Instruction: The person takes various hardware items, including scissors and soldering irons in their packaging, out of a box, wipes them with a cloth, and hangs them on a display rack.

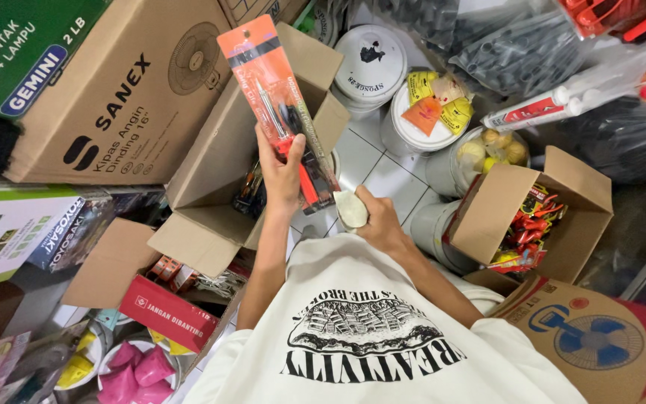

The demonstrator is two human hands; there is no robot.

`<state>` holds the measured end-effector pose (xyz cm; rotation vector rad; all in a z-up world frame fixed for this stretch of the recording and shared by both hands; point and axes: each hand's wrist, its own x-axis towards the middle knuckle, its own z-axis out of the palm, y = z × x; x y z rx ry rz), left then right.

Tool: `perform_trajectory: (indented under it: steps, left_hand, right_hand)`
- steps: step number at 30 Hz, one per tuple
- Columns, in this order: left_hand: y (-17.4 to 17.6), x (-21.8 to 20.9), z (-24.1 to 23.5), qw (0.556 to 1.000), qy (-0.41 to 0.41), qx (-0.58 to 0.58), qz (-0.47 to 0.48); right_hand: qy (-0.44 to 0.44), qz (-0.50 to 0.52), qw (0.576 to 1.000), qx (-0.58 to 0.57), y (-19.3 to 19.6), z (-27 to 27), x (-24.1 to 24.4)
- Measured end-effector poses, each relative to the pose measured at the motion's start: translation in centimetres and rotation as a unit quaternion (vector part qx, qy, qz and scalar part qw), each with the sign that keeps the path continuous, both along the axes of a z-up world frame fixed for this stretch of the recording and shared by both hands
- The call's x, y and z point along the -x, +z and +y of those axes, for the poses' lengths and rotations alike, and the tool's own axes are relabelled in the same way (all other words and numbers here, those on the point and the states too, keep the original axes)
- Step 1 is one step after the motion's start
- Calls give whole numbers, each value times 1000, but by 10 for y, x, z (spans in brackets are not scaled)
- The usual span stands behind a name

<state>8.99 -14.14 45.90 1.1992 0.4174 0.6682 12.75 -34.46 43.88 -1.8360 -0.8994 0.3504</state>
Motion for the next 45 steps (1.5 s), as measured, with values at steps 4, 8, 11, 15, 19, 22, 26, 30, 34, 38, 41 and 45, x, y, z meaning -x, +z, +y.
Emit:
perform_trajectory:
  steps: [4, 8, 11, 15, 19, 22, 26, 30, 34, 38, 41, 45]
  left_hand:
    - [-3, -4, -7, 993, -22, -118, 10]
    - [-7, -7, -14, 998, -6, -55, -11]
    - [-5, -8, -4, 996, 39, -79, -27]
    - [10, -8, 3, 988, 109, 91, -59]
    - [19, -10, 1, 941, 29, 290, -174]
    - [14, -18, -16, 944, 24, 275, -183]
    - [-2, -32, -31, 925, 44, 311, -214]
    - [-7, -36, -28, 922, 49, 299, -241]
    - [-4, -37, -36, 919, 17, 318, -230]
    - [-3, -40, -43, 923, 44, 305, -231]
    - [-7, -42, -33, 916, 27, 315, -245]
    - [0, -32, -26, 941, -34, 269, -201]
  right_hand:
    - [-39, -41, 998, -19, 10, 10, -21]
    - [-84, -60, 994, -24, 17, 23, -20]
    - [-80, -74, 994, -11, 7, 18, -10]
    - [-75, -32, 997, -7, -15, 4, -7]
    - [-165, 53, 975, -139, -28, 4, -17]
    - [-212, 117, 943, -226, -22, 20, -20]
    - [-235, 148, 939, -203, -15, 35, -3]
    - [-200, 149, 964, -89, -13, 28, 21]
    - [-234, -5, 953, -193, -15, 27, -8]
    - [-246, 97, 952, -155, -18, 25, -9]
    - [-149, 38, 987, -44, -18, 11, 9]
    - [-79, -58, 994, -50, -15, -12, -7]
